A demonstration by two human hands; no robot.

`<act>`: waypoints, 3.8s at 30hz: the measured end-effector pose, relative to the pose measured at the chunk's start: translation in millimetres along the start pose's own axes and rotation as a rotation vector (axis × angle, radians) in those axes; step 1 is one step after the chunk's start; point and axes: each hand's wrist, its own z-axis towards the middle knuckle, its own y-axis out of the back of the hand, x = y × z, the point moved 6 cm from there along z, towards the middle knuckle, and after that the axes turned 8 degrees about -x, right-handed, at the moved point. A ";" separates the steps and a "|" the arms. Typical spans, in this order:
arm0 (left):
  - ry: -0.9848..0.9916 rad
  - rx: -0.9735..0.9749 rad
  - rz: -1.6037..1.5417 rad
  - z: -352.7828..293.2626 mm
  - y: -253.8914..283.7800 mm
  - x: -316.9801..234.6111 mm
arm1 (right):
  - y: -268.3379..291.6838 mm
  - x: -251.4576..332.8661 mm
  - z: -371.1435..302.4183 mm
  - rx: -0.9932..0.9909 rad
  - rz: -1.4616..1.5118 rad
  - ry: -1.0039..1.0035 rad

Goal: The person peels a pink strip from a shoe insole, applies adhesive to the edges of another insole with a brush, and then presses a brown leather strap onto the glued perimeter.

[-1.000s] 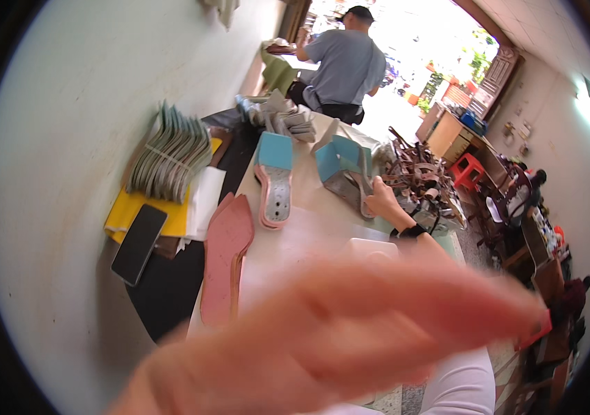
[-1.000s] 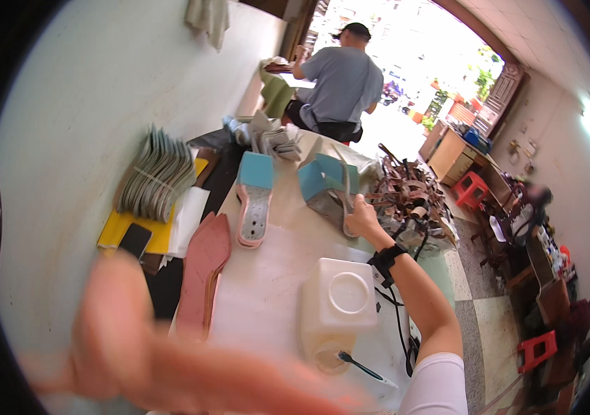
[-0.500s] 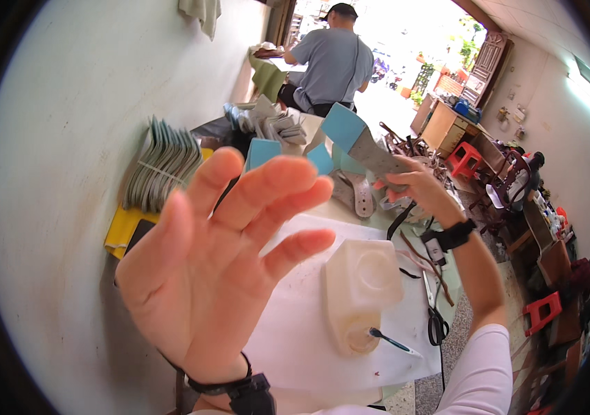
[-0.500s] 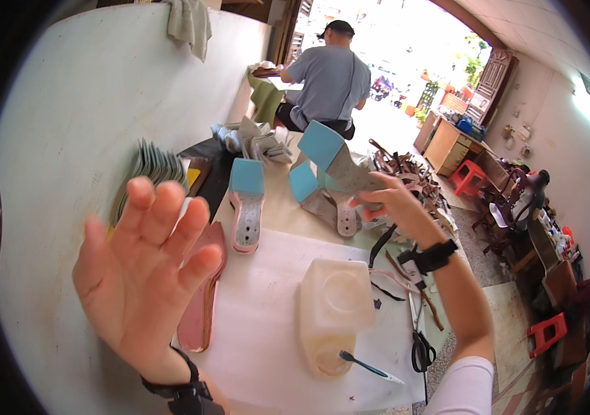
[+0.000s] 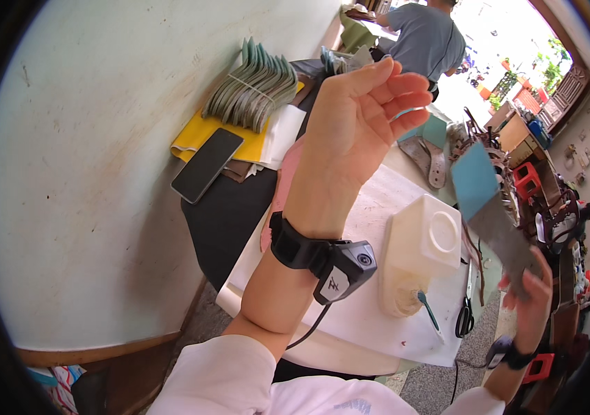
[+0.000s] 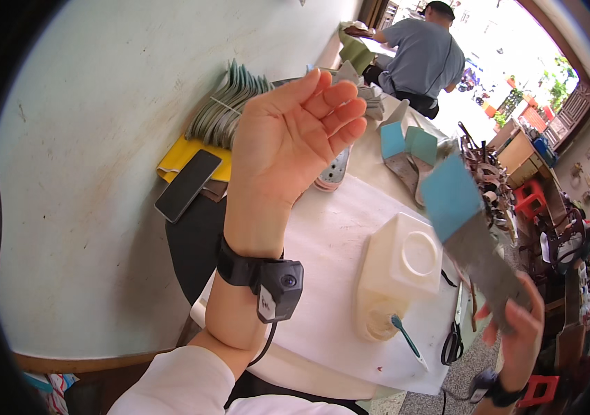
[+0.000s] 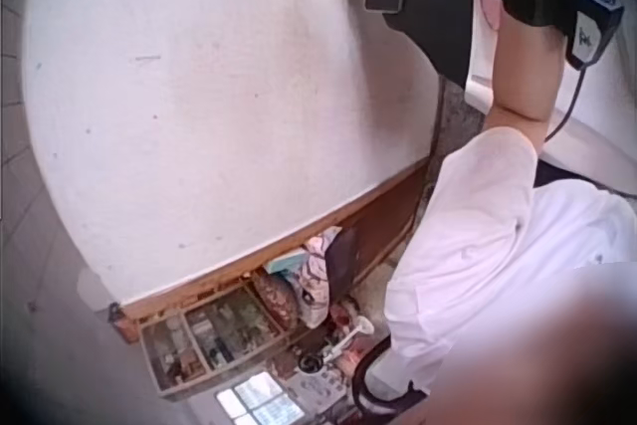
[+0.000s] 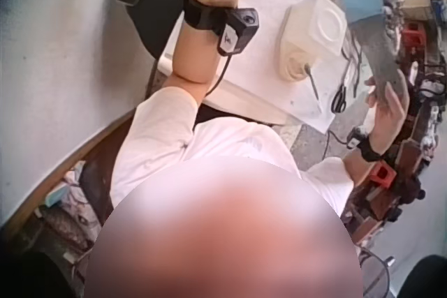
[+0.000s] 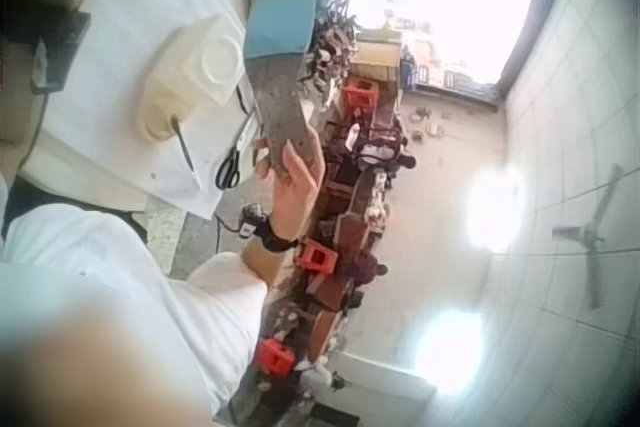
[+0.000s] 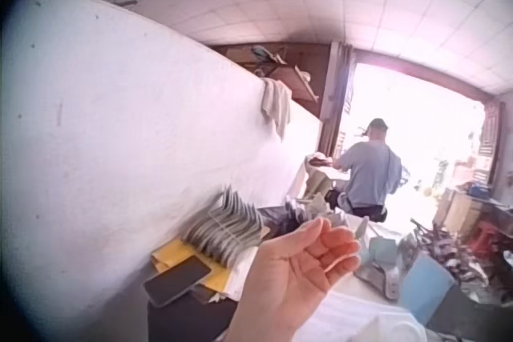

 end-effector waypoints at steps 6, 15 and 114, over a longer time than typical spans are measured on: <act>-0.142 -0.033 0.550 -2.6 -20.1 27.6 | 13.7 -28.6 -81.7 0.010 0.112 -0.182; -0.321 0.155 1.205 -53.6 -80.9 52.4 | -19.6 -43.8 -146.6 0.311 0.186 -0.300; 0.297 -0.407 0.558 -246.1 119.5 75.7 | -67.8 -53.4 -131.7 -0.081 -1.322 0.504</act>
